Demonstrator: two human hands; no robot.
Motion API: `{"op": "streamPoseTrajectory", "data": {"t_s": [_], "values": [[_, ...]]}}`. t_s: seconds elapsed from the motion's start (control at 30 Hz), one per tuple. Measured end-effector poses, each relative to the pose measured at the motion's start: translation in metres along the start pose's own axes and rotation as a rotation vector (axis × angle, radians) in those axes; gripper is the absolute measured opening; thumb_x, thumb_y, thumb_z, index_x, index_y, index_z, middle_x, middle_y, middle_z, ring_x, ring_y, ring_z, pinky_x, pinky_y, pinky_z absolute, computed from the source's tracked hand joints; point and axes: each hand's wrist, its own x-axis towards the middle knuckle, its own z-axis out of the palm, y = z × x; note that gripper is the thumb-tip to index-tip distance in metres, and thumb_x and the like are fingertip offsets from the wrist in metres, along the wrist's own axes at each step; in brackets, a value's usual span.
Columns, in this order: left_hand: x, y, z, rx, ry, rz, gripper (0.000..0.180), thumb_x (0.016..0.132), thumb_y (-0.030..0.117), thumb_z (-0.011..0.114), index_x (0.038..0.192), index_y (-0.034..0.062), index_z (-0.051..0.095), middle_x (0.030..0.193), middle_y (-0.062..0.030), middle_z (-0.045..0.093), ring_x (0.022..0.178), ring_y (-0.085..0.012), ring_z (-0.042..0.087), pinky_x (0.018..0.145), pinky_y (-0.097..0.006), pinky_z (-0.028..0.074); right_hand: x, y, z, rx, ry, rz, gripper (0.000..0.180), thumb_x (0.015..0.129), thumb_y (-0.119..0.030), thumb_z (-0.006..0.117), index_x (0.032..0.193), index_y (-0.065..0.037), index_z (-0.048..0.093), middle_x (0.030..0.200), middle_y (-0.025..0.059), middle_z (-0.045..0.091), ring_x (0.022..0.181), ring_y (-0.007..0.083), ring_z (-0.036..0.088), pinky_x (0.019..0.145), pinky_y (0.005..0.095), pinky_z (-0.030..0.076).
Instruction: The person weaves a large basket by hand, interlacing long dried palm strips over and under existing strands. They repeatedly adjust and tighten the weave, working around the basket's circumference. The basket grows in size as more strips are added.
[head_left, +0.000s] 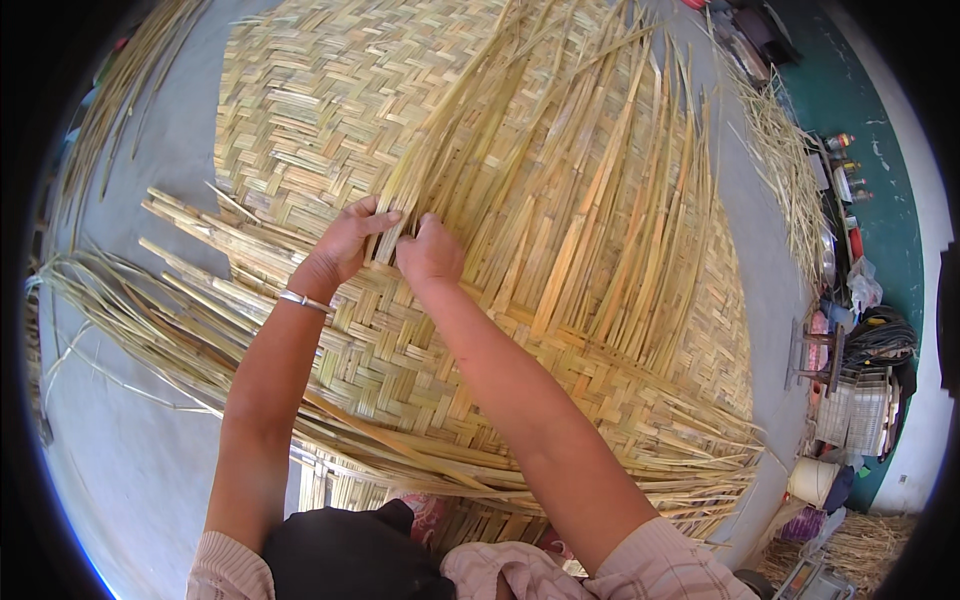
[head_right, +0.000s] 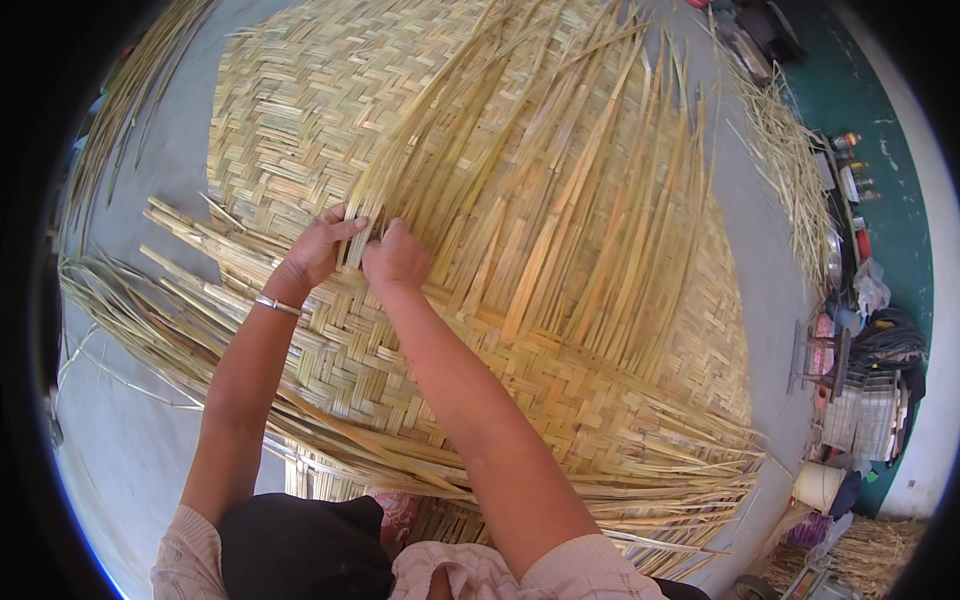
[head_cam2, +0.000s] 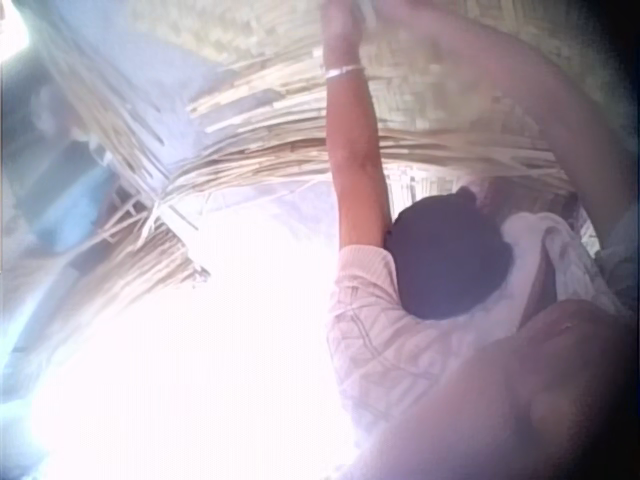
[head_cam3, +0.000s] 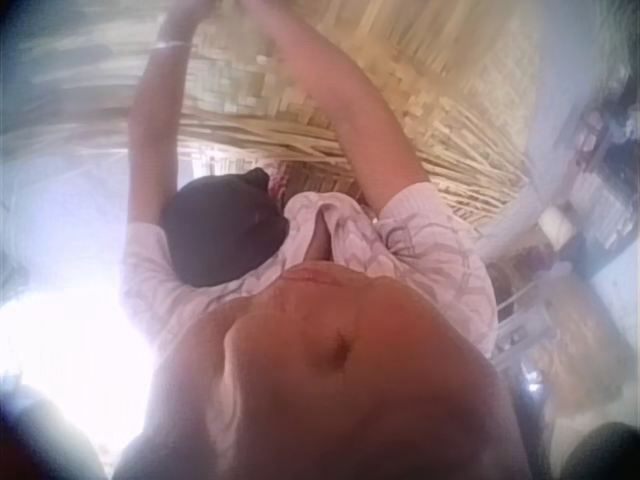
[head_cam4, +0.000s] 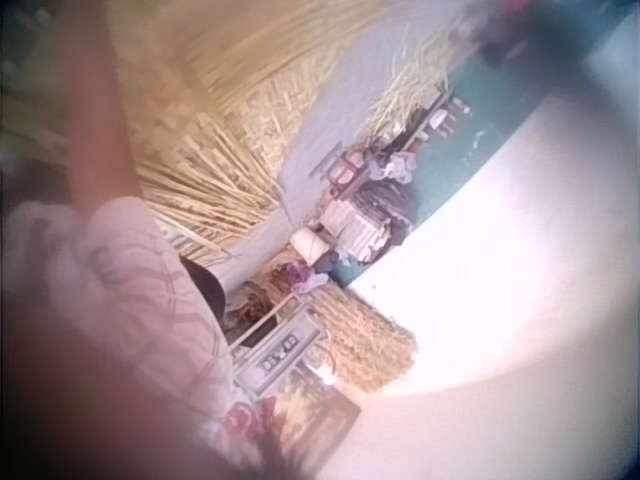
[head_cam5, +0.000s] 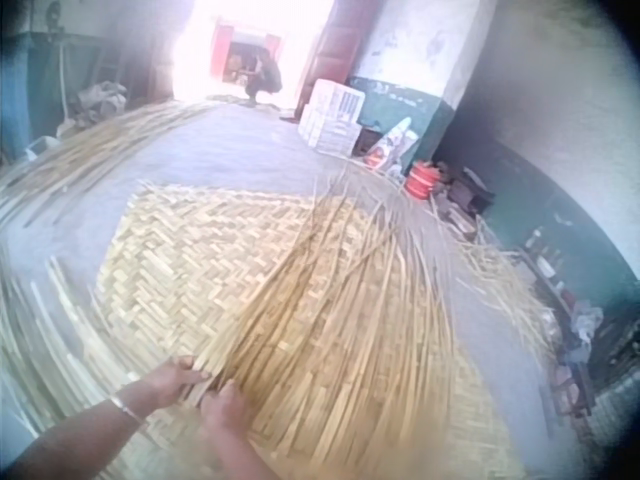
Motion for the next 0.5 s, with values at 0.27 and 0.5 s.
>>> {"op": "streamPoseTrajectory", "data": {"t_s": [0.27,0.5], "values": [[0.007,0.000,0.003,0.123,0.085,0.005,0.017,0.090,0.008,0.061,0.106,0.0027,0.059,0.090,-0.0057,0.066,0.079,-0.0152,0.063,0.072,-0.029,0.053,-0.008,0.020,0.009,0.219,0.148,-0.087,0.028,0.079,-0.026,0.066,0.094,-0.004,0.057,0.073,0.0122,0.062,0.067,0.0312,0.061,0.062,0.0415,0.047],[0.020,0.002,0.008,0.532,0.215,-0.078,0.022,0.087,0.013,0.065,0.102,-0.0020,0.060,0.084,-0.0088,0.064,0.069,-0.0165,0.062,0.062,-0.031,0.053,-0.012,0.022,0.008,0.322,0.194,-0.158,0.028,0.079,-0.026,0.068,0.091,-0.004,0.057,0.069,0.0092,0.060,0.062,0.0260,0.059,0.061,0.0373,0.047]]}}
